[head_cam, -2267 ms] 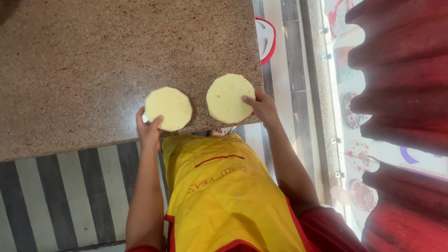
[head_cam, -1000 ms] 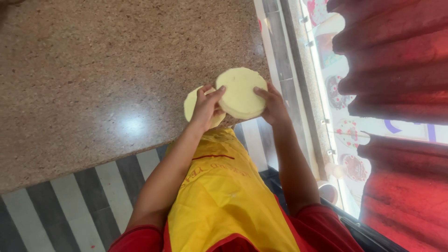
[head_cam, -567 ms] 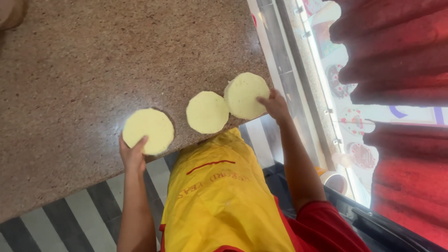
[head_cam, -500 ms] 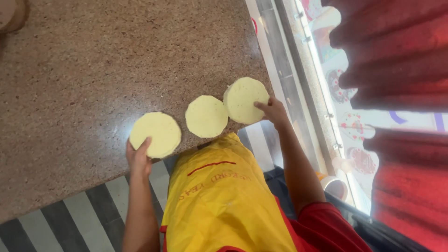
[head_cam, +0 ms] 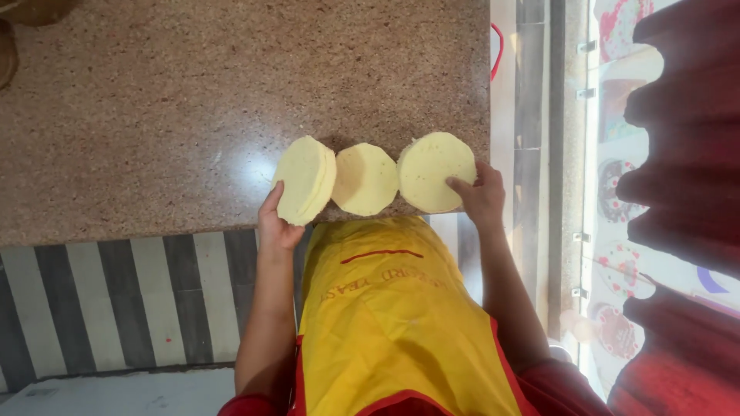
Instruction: The person trims the edges of a round cake layer with a knife, then arranges multiple trimmed cake layers, red sponge rounds, and brown sponge rounds in neat rows on the countertop.
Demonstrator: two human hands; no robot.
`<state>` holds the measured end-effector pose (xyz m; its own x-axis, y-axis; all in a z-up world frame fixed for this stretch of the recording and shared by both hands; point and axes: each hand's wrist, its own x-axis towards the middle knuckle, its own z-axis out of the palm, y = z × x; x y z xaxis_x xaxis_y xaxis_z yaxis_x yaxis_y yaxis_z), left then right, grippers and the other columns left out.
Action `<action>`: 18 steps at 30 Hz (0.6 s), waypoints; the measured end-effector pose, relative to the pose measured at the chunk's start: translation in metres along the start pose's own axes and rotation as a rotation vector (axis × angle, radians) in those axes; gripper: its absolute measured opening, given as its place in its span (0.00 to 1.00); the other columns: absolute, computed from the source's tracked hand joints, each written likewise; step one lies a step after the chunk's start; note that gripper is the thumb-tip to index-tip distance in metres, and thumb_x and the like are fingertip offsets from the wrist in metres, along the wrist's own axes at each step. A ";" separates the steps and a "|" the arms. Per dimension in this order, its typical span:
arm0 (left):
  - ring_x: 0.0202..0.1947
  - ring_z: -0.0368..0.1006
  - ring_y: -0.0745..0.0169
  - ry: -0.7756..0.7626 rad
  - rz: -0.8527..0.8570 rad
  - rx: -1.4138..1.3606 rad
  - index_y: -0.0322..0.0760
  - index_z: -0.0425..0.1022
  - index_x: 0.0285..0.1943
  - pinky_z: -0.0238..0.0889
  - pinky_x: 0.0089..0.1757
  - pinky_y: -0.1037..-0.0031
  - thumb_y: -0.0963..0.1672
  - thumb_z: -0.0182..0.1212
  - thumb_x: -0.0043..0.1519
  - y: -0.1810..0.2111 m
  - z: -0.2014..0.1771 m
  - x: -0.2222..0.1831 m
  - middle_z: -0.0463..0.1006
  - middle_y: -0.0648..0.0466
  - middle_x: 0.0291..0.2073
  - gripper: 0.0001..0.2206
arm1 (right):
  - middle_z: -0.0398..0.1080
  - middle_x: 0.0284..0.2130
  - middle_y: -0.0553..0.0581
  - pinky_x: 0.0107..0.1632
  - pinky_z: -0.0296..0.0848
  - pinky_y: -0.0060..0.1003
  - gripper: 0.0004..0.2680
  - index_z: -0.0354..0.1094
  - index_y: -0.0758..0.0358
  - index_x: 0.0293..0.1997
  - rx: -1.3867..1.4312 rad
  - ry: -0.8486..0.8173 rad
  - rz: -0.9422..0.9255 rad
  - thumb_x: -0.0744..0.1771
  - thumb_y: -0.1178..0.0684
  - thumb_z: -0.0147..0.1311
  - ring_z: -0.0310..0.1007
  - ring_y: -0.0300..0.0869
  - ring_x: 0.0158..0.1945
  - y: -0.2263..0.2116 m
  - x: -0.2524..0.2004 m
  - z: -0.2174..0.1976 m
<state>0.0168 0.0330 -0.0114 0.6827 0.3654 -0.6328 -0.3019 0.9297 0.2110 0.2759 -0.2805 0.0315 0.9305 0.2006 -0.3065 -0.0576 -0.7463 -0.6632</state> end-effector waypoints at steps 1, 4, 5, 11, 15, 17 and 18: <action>0.59 0.74 0.47 -0.020 -0.010 0.000 0.30 0.65 0.71 0.69 0.58 0.57 0.46 0.55 0.69 -0.002 0.008 -0.003 0.75 0.43 0.62 0.23 | 0.69 0.40 0.58 0.42 0.74 0.38 0.22 0.72 0.66 0.54 -0.018 0.081 -0.105 0.58 0.49 0.73 0.71 0.43 0.38 -0.003 -0.002 0.002; 0.61 0.73 0.49 -0.034 0.003 0.073 0.36 0.63 0.73 0.69 0.58 0.56 0.47 0.54 0.69 -0.010 0.031 -0.013 0.74 0.47 0.64 0.23 | 0.69 0.40 0.59 0.46 0.73 0.41 0.21 0.72 0.67 0.51 -0.074 0.175 -0.243 0.58 0.50 0.74 0.69 0.45 0.43 -0.002 -0.003 0.005; 0.61 0.73 0.49 -0.041 -0.004 0.075 0.36 0.63 0.73 0.69 0.58 0.56 0.47 0.54 0.69 -0.013 0.040 -0.013 0.74 0.47 0.64 0.23 | 0.69 0.40 0.59 0.46 0.73 0.41 0.21 0.72 0.67 0.51 -0.075 0.184 -0.240 0.58 0.50 0.74 0.69 0.45 0.43 0.004 -0.001 0.006; 0.61 0.71 0.52 -0.148 0.007 0.437 0.40 0.59 0.74 0.70 0.57 0.58 0.43 0.57 0.67 -0.072 0.097 0.013 0.72 0.47 0.63 0.25 | 0.76 0.42 0.61 0.45 0.77 0.33 0.10 0.67 0.67 0.50 0.754 -0.098 0.063 0.67 0.59 0.64 0.78 0.41 0.42 0.031 0.005 -0.001; 0.60 0.72 0.54 -0.290 0.049 0.996 0.37 0.62 0.72 0.69 0.55 0.64 0.46 0.69 0.60 -0.131 0.123 0.046 0.74 0.47 0.61 0.31 | 0.75 0.43 0.62 0.34 0.81 0.37 0.11 0.62 0.65 0.56 0.915 -0.212 0.269 0.68 0.62 0.55 0.79 0.44 0.39 0.024 -0.003 0.001; 0.58 0.74 0.53 -0.260 0.134 1.340 0.36 0.63 0.70 0.70 0.53 0.65 0.48 0.72 0.56 -0.142 0.142 0.044 0.76 0.46 0.59 0.34 | 0.76 0.44 0.62 0.34 0.82 0.37 0.12 0.63 0.65 0.58 0.959 -0.230 0.244 0.68 0.61 0.52 0.80 0.45 0.40 0.030 -0.001 0.005; 0.57 0.76 0.52 -0.204 0.189 1.503 0.36 0.65 0.70 0.70 0.53 0.66 0.50 0.72 0.55 -0.141 0.152 0.037 0.77 0.46 0.58 0.34 | 0.76 0.44 0.62 0.33 0.80 0.36 0.12 0.63 0.65 0.59 0.997 -0.219 0.248 0.68 0.62 0.51 0.80 0.45 0.39 0.032 -0.002 0.006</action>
<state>0.1858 -0.0777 0.0492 0.8280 0.3636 -0.4270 0.4549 0.0098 0.8905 0.2702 -0.3008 0.0062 0.7714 0.2985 -0.5620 -0.6024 0.0581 -0.7961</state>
